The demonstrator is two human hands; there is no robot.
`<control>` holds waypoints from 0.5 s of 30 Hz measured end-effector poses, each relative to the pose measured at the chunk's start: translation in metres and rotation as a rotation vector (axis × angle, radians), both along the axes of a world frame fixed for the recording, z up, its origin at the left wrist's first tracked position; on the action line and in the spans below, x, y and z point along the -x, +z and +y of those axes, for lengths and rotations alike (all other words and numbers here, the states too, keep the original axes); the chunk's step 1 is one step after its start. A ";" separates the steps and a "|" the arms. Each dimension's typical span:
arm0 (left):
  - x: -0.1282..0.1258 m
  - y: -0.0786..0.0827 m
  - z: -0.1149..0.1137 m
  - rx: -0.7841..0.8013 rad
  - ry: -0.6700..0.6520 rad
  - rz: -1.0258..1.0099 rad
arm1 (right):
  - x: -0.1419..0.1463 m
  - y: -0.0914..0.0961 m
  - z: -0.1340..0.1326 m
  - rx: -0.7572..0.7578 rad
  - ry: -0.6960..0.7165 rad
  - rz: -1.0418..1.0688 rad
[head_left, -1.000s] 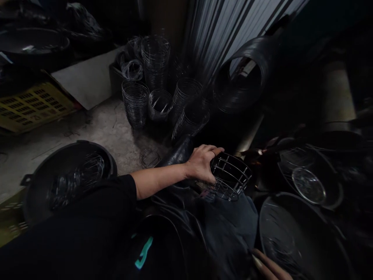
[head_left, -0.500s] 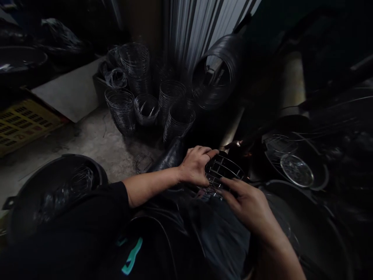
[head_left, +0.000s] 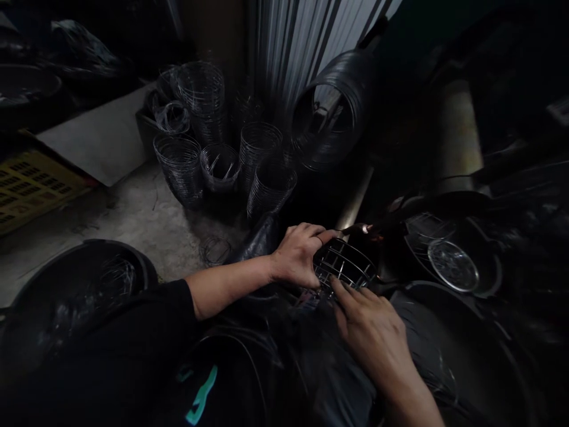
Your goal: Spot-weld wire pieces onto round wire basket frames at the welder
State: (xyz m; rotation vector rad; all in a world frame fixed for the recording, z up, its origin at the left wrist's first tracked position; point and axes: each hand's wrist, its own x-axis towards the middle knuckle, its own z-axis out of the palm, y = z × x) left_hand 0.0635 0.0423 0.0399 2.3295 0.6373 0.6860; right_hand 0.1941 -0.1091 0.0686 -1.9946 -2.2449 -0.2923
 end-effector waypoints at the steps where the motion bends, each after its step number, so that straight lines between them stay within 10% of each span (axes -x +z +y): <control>1: 0.000 -0.001 0.000 0.008 0.010 -0.009 | 0.001 -0.002 -0.001 -0.031 0.006 0.008; 15: -0.015 0.002 0.011 0.025 0.089 -0.108 | -0.022 -0.017 0.019 -0.370 0.117 0.401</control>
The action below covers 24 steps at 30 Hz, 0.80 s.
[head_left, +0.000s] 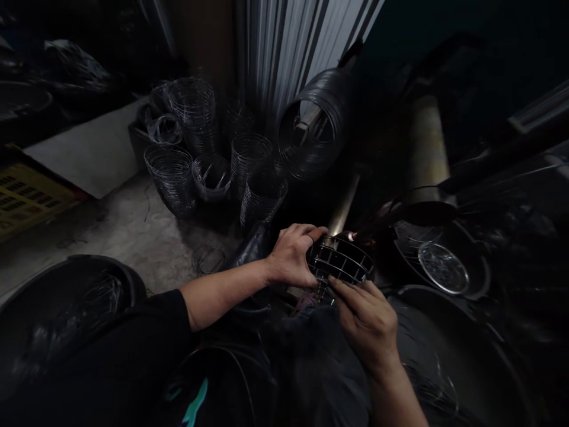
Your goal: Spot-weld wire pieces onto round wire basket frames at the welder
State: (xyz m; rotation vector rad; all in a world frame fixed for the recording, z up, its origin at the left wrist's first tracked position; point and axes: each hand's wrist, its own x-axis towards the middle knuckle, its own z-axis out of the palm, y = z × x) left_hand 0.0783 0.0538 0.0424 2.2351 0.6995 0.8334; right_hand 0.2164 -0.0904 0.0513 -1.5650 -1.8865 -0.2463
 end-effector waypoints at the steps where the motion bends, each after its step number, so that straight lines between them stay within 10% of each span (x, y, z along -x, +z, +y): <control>1: -0.002 0.001 0.002 0.005 -0.002 0.002 | -0.002 0.001 0.002 0.002 0.008 0.010; 24: -0.025 0.010 0.029 0.107 -0.016 0.100 | -0.025 0.014 0.030 0.040 -0.061 0.053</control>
